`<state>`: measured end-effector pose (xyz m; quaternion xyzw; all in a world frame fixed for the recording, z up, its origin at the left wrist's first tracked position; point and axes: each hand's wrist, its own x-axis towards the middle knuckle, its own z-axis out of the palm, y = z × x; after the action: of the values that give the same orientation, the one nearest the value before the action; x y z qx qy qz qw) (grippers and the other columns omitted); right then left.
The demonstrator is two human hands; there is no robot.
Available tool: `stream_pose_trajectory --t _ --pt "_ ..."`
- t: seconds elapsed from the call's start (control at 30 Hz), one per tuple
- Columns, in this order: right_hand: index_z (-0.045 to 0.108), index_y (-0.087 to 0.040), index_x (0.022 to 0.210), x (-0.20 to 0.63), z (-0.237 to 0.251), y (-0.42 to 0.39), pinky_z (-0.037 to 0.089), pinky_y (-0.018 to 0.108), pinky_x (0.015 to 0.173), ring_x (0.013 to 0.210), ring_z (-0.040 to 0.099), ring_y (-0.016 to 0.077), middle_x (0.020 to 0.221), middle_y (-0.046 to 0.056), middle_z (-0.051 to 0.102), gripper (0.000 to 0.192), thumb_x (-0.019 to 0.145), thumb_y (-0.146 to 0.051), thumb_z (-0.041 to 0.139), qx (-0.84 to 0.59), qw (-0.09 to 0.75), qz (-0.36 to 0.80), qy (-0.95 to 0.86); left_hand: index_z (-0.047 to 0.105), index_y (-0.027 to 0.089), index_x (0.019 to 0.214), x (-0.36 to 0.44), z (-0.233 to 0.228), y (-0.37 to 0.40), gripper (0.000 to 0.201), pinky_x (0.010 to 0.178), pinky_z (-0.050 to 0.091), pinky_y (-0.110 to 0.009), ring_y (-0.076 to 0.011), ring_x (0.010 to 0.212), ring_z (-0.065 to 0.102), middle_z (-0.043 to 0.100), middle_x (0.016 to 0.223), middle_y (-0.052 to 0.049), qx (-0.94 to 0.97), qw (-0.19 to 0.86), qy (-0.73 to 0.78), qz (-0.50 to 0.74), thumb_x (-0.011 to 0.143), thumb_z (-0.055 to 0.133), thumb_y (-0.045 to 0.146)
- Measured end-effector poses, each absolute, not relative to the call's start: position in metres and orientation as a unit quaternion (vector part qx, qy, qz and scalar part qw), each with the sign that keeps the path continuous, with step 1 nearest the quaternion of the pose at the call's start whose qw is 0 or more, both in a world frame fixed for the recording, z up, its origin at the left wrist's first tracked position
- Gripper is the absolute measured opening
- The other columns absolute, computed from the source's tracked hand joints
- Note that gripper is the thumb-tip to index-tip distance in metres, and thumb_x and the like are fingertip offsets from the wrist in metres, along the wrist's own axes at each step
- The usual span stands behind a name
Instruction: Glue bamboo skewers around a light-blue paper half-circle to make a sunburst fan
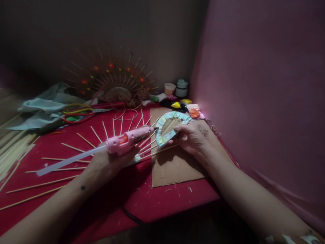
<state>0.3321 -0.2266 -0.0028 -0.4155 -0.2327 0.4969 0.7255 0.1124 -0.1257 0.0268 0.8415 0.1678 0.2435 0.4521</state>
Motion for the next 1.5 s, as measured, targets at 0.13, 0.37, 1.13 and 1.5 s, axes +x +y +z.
stream_pose_trajectory --t 0.13,0.37,1.13,1.5 --pt "0.060 -0.019 0.063 0.3331 -0.0027 -0.2266 0.048 0.032 0.054 0.062 0.051 0.0157 0.062 0.001 0.056 0.010 0.059 -0.017 0.070 -0.413 0.729 0.499 -0.221 0.060 0.029 0.133 0.1112 0.0251 -0.1252 0.043 0.119 0.036 -0.037 -0.0271 0.139 0.045 0.054 0.146 -0.001 0.840 0.467 0.164 0.222 0.091 0.061 0.035" --pt "0.060 -0.019 0.064 0.3357 -0.0066 -0.2230 0.046 0.031 0.053 0.062 0.050 0.0154 0.063 0.001 0.056 0.014 0.055 -0.015 0.070 -0.428 0.728 0.488 -0.219 0.065 0.025 0.127 0.1159 0.0226 -0.1310 0.040 0.116 0.039 -0.040 -0.0280 0.137 0.047 0.059 0.141 -0.005 0.828 0.470 0.170 0.255 0.089 0.061 0.038" --pt "0.055 -0.020 0.064 0.3409 -0.0069 -0.2212 0.049 0.031 0.055 0.062 0.050 0.0153 0.060 -0.002 0.051 0.018 0.053 -0.014 0.068 -0.426 0.760 0.436 -0.228 0.058 0.032 0.136 0.1101 0.0209 -0.1263 0.048 0.116 0.038 -0.041 -0.0302 0.132 0.053 0.058 0.143 -0.002 0.864 0.429 0.151 0.215 0.089 0.061 0.042" --pt "0.056 -0.020 0.064 0.3414 -0.0082 -0.2202 0.051 0.031 0.055 0.062 0.052 0.0155 0.059 -0.001 0.053 0.020 0.053 -0.015 0.072 -0.428 0.752 0.434 -0.249 0.059 0.032 0.135 0.1128 0.0199 -0.1230 0.045 0.117 0.037 -0.038 -0.0274 0.135 0.050 0.056 0.144 -0.001 0.879 0.402 0.109 0.231 0.091 0.057 0.040"
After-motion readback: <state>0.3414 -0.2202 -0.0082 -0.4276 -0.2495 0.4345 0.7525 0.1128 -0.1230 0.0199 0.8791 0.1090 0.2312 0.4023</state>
